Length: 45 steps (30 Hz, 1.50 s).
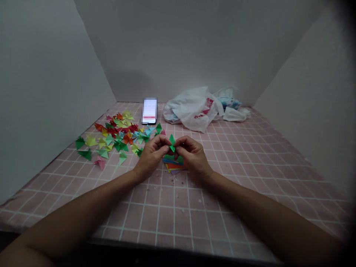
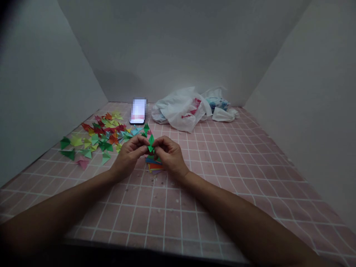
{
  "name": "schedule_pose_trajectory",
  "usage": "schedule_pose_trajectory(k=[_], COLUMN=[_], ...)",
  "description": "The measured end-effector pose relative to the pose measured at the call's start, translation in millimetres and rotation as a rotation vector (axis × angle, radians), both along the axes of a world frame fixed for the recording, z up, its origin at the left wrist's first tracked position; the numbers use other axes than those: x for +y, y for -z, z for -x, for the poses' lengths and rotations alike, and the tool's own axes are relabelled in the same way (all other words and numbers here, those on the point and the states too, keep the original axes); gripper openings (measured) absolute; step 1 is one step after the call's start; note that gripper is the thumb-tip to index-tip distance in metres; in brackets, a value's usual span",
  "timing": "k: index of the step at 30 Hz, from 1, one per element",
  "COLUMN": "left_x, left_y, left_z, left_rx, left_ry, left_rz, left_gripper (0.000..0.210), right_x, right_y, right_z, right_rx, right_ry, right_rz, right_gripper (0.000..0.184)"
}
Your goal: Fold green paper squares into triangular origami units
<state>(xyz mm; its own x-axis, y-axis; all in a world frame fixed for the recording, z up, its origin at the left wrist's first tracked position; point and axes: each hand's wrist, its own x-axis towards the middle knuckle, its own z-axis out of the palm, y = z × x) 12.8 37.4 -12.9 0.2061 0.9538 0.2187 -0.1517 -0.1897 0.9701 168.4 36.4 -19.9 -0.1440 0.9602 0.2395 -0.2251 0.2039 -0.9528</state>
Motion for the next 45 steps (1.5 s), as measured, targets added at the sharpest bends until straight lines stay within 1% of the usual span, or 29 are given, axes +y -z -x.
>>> schedule_pose_trajectory(k=[3,6,11,15,18,21,26,34,38,42,45], left_x=[-0.9,-1.0,-0.4,-0.7,-0.2,1.1,2.2,1.2,1.1,1.5,0.9], left_y=[-1.7,-3.0,-1.9,-0.3,0.5,1.1,2.2,1.6,-1.4,-4.7,-5.8], left_z=[-0.3,-0.6,-1.3,-2.3,-2.0,-0.9,0.3,-0.7,-1.5,-1.8,-1.6], left_rx=[0.007,0.048,0.096,0.085,0.058,0.073,0.127,0.09,0.1,0.136,0.161], left_ry=[0.001,-0.041,-0.1,-0.109,-0.084,-0.047,-0.051,-0.07,-0.02,-0.022,0.012], left_rz=[0.024,-0.014,-0.072,-0.101,-0.046,0.018,-0.008,0.032,0.073,0.068,0.083], left_gripper=[0.01,0.014,0.02,0.023,0.026,0.021,0.02,0.021,0.026,0.028,0.027], right_x=[-0.5,-1.7,-2.3,-1.2,-1.0,-1.1,-0.6,-1.0,1.5,3.3,3.3], right_y=[-1.0,-2.2,-2.1,-0.3,0.4,0.8,1.5,3.3,4.7,4.5,4.1], right_z=[-0.3,-0.5,-0.9,-1.1,-1.0,-0.6,-0.6,0.6,-0.1,-2.5,-3.5], right_rx=[-0.003,-0.002,0.02,-0.007,0.006,0.032,0.039,0.126,0.118,0.087,0.075], right_ry=[0.015,0.015,0.044,-0.017,-0.019,-0.002,-0.04,-0.09,-0.086,-0.069,-0.045], right_rz=[-0.003,0.013,0.057,0.138,0.148,0.161,0.191,0.261,0.244,0.197,0.185], right_gripper=[0.005,0.005,0.019,0.022,0.02,0.02,0.02,0.019,0.021,0.023,0.023])
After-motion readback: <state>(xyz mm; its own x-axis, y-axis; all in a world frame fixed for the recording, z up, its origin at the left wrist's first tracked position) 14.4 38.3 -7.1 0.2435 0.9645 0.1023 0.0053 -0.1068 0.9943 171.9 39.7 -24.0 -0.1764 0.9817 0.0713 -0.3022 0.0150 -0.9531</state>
